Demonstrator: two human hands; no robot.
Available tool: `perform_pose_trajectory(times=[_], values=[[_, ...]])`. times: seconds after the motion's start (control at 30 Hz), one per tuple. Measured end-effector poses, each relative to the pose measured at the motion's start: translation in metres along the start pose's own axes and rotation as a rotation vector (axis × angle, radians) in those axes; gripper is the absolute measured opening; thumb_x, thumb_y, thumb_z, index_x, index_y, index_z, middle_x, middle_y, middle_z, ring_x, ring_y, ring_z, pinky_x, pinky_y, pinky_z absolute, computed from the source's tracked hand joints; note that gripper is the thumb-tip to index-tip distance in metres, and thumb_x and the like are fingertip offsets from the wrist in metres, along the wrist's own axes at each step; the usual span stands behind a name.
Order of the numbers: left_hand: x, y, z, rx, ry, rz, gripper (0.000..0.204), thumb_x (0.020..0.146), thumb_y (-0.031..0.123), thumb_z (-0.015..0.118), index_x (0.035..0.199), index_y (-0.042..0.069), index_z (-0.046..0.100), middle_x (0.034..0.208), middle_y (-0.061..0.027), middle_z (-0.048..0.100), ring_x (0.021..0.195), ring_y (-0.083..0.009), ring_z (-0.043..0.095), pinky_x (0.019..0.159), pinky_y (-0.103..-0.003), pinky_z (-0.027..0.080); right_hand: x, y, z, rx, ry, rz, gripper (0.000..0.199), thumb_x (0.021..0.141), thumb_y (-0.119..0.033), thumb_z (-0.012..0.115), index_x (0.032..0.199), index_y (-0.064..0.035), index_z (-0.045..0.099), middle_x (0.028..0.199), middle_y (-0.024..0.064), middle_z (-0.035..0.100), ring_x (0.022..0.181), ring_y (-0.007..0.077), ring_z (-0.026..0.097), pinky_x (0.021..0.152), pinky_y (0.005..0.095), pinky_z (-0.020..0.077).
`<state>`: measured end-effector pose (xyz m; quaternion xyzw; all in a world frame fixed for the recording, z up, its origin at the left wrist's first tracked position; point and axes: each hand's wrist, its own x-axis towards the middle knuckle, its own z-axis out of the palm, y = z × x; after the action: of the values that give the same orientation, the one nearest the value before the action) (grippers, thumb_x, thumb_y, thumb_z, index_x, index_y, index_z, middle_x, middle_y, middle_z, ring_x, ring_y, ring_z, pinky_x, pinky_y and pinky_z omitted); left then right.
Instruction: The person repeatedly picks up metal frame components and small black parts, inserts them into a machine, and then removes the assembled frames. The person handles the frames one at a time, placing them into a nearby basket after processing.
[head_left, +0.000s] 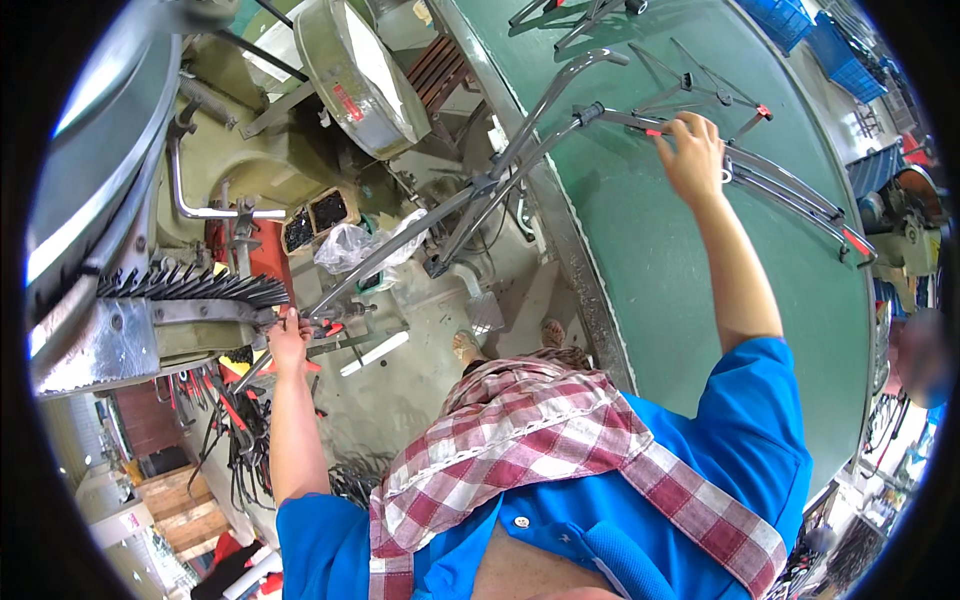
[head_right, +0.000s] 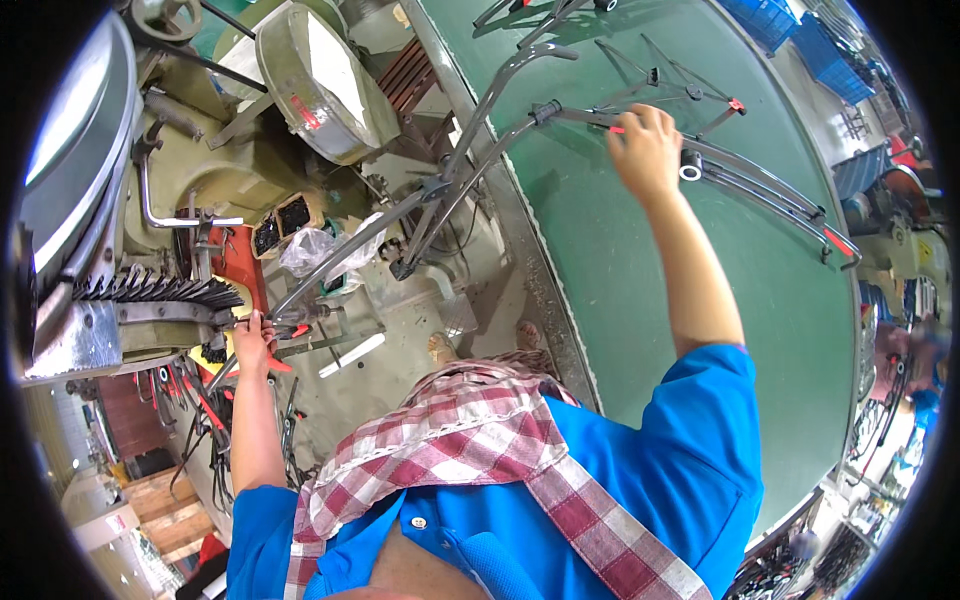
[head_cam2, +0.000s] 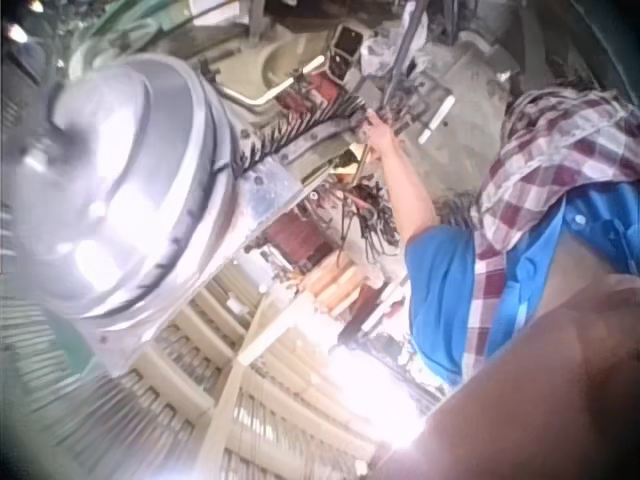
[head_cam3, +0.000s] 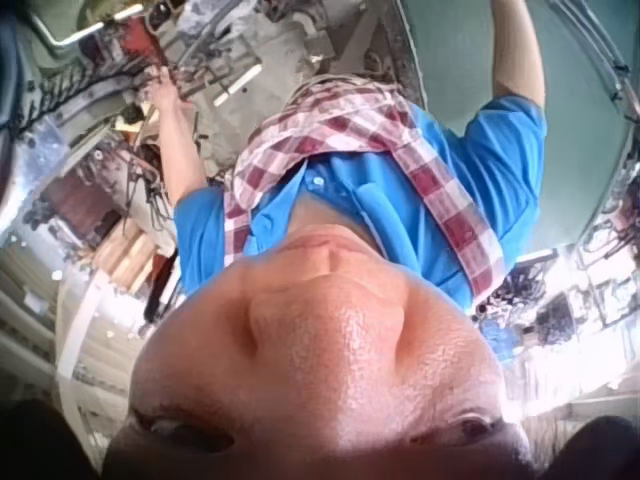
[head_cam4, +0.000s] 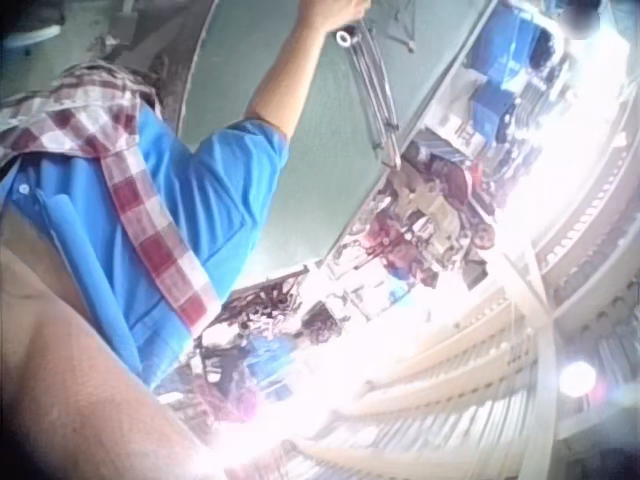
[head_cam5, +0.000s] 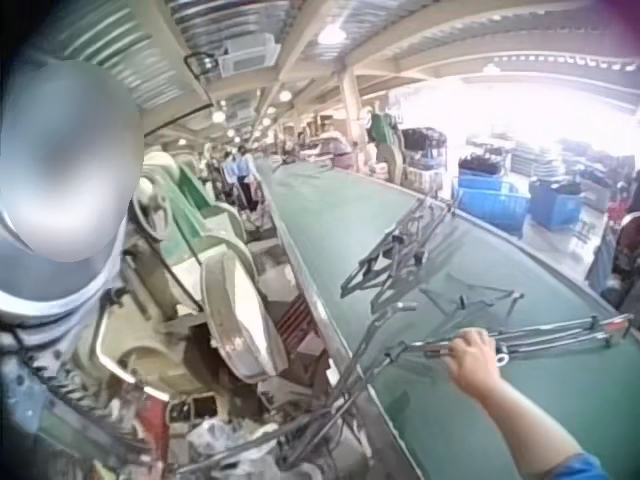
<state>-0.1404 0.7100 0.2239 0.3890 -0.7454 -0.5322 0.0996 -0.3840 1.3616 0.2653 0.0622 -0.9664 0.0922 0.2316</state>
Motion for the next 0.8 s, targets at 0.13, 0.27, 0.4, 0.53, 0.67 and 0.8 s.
perform_pose_trajectory(times=[0.13,0.27,0.4,0.53,0.67,0.8], values=[[-0.014,-0.002,0.025,0.062,0.213,0.085,0.023,0.100,0.021,0.049,0.093,0.000,0.053,0.065,-0.0051,0.056,0.049,-0.0104,0.052,0.042,-0.022,0.038,0.026,0.095,0.038,-0.305,-0.406,0.204,0.053,0.082,-0.034,0.068,0.129,-0.0171,0.053,0.140,0.0071,0.046,0.134,0.0308,0.036,0.106,0.0508,0.0326],[-0.027,0.004,0.032,0.660,0.318,0.254,0.026,0.098,0.024,0.046,0.098,0.000,0.056,0.065,-0.0151,0.058,0.059,-0.0279,0.059,0.061,-0.040,0.047,0.039,0.118,0.049,-0.359,-0.647,0.284,0.059,0.085,-0.036,0.067,0.137,-0.0224,0.043,0.136,0.0044,0.048,0.132,0.0252,0.040,0.109,0.0535,0.0287],[-0.019,-0.014,0.010,0.817,0.261,0.348,0.030,0.096,0.029,0.054,0.100,-0.001,0.057,0.076,-0.0159,0.061,0.064,-0.0249,0.058,0.063,-0.036,0.046,0.028,0.128,0.059,-0.387,-0.563,0.213,0.039,0.087,-0.032,0.065,0.123,-0.0215,0.052,0.120,0.0032,0.056,0.121,0.0230,0.048,0.101,0.0546,0.0352],[-0.039,-0.020,0.025,0.138,0.314,0.231,0.036,0.094,0.029,0.061,0.106,-0.004,0.053,0.078,-0.0076,0.059,0.065,-0.0157,0.054,0.061,-0.032,0.045,-0.010,0.136,0.030,-0.405,-0.624,0.216,0.033,0.086,-0.030,0.066,0.116,-0.0208,0.055,0.114,0.0036,0.058,0.117,0.0234,0.050,0.097,0.0533,0.0381],[-0.103,-0.047,0.095,0.500,0.166,0.448,0.028,0.093,0.023,0.061,0.107,0.000,0.056,0.087,-0.0116,0.064,0.075,-0.0156,0.060,0.067,-0.033,0.048,-0.105,0.130,-0.035,-0.369,-0.672,0.176,0.031,0.076,-0.024,0.073,0.104,-0.0179,0.062,0.102,0.0030,0.062,0.108,0.0234,0.054,0.093,0.0538,0.0386],[-0.165,0.069,0.257,0.282,-0.617,0.773,0.018,0.090,0.015,0.061,0.103,0.003,0.061,0.096,-0.0103,0.062,0.086,-0.0232,0.062,0.078,-0.030,0.049,-0.208,0.068,-0.090,-0.265,-0.729,-0.021,0.032,0.068,-0.030,0.077,0.096,-0.0199,0.066,0.095,-0.0011,0.061,0.103,0.0194,0.055,0.104,0.0485,0.0280]])
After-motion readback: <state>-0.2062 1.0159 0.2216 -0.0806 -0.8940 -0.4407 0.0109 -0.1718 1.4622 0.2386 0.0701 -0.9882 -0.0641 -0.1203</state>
